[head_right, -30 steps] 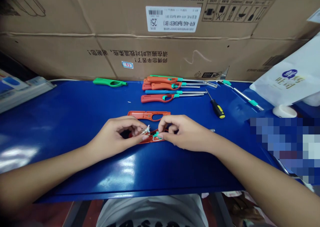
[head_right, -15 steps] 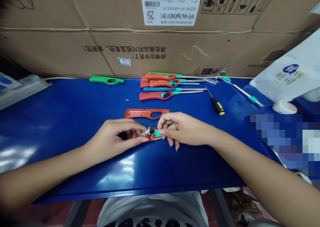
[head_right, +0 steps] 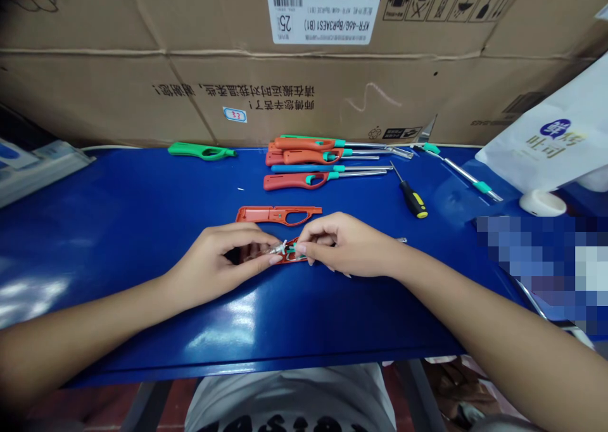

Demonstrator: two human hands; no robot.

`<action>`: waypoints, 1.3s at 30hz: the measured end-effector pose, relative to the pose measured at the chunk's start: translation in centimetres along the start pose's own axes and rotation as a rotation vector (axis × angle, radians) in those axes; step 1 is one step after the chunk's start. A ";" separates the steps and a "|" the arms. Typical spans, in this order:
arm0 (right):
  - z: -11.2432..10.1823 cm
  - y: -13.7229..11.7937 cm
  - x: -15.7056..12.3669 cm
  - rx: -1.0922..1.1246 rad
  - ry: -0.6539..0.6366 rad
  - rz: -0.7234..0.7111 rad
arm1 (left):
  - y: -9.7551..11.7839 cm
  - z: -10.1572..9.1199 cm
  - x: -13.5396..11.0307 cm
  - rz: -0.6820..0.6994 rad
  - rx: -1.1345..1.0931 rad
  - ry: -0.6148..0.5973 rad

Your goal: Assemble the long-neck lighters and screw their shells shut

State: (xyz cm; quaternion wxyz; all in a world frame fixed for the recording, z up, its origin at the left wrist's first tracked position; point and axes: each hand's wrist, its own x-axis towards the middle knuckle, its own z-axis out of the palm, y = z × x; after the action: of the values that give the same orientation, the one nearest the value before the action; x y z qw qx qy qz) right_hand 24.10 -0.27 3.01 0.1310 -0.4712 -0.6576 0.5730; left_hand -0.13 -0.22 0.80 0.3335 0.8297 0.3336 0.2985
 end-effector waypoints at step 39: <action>0.0 0.1 0.2 -0.065 -0.012 -0.062 | -0.6 0.1 -0.2 0.117 0.028 -0.014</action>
State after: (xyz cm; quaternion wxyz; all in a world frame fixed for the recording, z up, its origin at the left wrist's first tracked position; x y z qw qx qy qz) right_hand 24.07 -0.11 2.90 0.1294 -0.4510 -0.6909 0.5500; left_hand -0.37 -0.06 0.28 0.3062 0.8544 0.2862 0.3071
